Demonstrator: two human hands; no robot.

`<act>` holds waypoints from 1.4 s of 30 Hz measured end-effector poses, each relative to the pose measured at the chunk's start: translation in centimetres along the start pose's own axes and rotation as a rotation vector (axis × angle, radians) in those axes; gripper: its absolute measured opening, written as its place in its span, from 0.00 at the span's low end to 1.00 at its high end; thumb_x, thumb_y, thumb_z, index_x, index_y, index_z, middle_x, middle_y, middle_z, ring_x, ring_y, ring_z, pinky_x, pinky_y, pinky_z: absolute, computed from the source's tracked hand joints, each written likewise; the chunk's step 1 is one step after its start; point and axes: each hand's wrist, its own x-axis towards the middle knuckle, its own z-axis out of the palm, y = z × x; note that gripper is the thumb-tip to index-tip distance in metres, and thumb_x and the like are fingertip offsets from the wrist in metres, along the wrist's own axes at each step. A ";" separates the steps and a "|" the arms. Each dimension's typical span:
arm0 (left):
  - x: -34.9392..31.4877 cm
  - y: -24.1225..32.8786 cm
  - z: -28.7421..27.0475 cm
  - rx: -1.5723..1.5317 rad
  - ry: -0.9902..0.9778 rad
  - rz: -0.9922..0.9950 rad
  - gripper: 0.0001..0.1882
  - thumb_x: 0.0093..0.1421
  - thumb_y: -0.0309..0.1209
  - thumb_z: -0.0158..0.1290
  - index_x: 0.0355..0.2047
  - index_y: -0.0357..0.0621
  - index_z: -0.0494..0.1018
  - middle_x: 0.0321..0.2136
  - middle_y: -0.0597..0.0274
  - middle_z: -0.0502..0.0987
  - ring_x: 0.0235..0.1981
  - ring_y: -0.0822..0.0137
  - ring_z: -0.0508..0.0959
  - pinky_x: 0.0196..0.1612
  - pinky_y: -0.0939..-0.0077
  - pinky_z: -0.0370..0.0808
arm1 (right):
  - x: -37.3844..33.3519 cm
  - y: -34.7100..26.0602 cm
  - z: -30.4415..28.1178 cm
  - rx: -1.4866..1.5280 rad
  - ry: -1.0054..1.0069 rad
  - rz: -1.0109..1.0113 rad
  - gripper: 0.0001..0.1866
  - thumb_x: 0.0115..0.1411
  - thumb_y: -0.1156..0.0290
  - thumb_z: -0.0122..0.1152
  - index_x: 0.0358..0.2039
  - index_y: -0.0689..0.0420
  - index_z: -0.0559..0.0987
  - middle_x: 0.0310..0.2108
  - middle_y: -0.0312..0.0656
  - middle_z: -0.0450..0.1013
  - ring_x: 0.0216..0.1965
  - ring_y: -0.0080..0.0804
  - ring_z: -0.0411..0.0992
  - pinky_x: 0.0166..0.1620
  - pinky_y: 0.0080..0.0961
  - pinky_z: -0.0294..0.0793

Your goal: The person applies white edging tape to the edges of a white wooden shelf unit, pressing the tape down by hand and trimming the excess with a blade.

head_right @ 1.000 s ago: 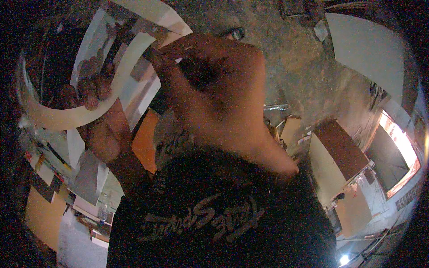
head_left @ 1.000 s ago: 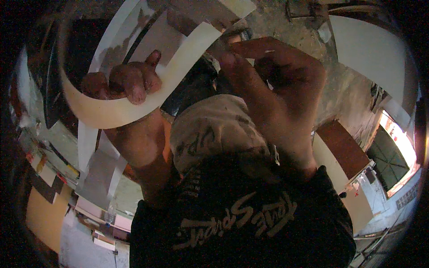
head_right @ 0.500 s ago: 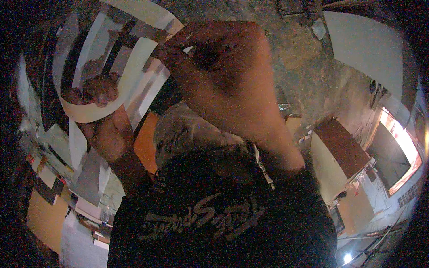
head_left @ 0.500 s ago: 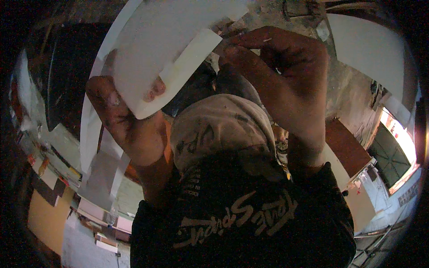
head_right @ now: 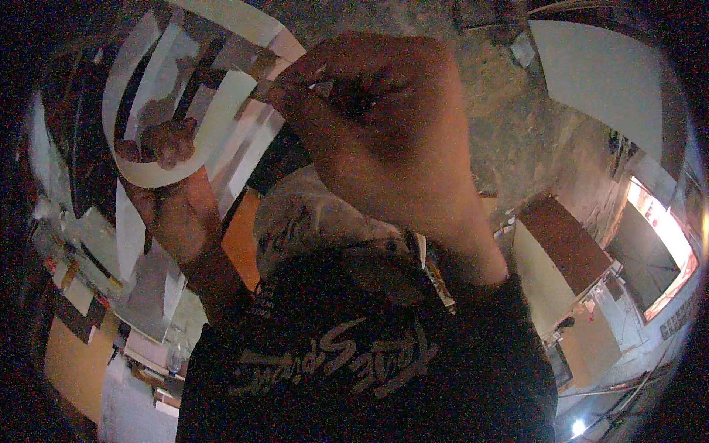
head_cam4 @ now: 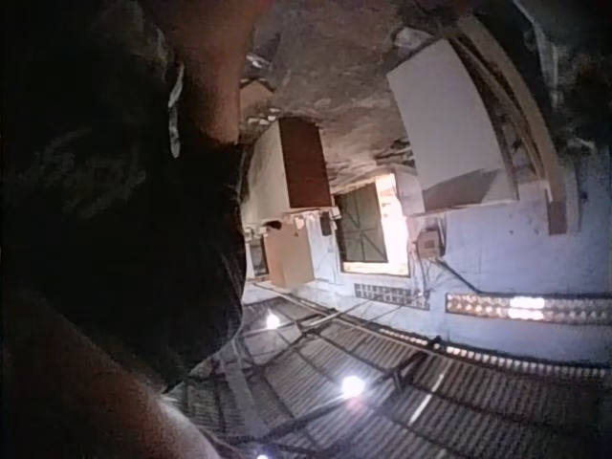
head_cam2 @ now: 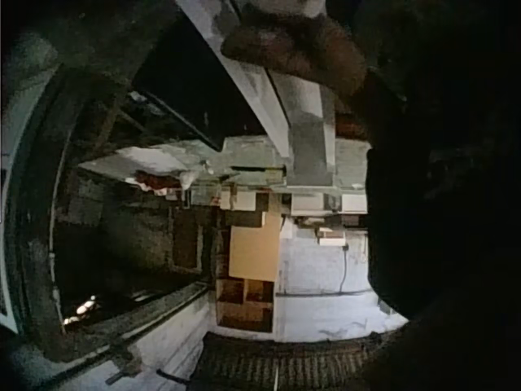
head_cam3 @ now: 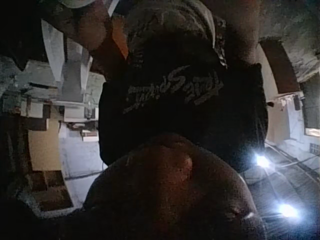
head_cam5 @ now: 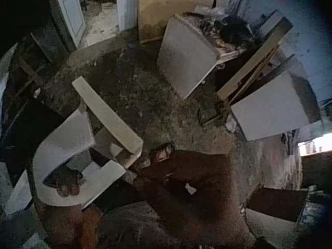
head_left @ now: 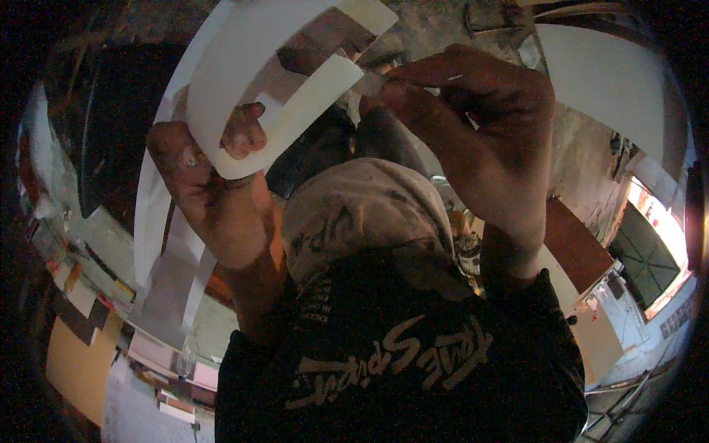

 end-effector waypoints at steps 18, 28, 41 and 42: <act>0.4 1.4 1.4 0.003 0.274 -0.126 0.18 0.55 0.23 0.59 0.36 0.49 0.59 0.30 0.63 0.69 0.32 0.66 0.72 0.55 0.53 0.69 | 2.0 -2.0 -6.3 -0.088 0.296 -0.071 0.08 0.54 0.79 0.66 0.36 0.62 0.83 0.33 0.41 0.80 0.34 0.23 0.75 0.38 0.21 0.72; -0.1 2.3 -2.0 -0.360 0.139 -0.030 0.20 0.61 0.26 0.53 0.52 0.45 0.60 0.37 0.63 0.67 0.47 0.61 0.70 0.61 0.47 0.61 | -1.3 0.6 -6.7 0.012 0.179 0.066 0.06 0.56 0.73 0.62 0.31 0.62 0.80 0.25 0.37 0.73 0.27 0.23 0.69 0.29 0.20 0.62; -2.1 7.4 1.8 0.243 0.079 -0.123 0.26 0.63 0.33 0.55 0.58 0.43 0.58 0.48 0.51 0.69 0.43 0.56 0.76 0.49 0.54 0.76 | -5.6 5.7 -5.5 0.066 0.223 0.292 0.05 0.60 0.71 0.64 0.32 0.59 0.81 0.27 0.33 0.75 0.26 0.18 0.68 0.29 0.18 0.67; -2.3 7.2 1.8 0.312 0.088 -0.093 0.28 0.61 0.34 0.57 0.57 0.43 0.58 0.48 0.51 0.69 0.42 0.57 0.76 0.49 0.57 0.76 | -6.0 6.0 -5.4 0.038 0.216 0.310 0.05 0.60 0.71 0.64 0.32 0.59 0.81 0.26 0.33 0.75 0.26 0.18 0.68 0.29 0.19 0.67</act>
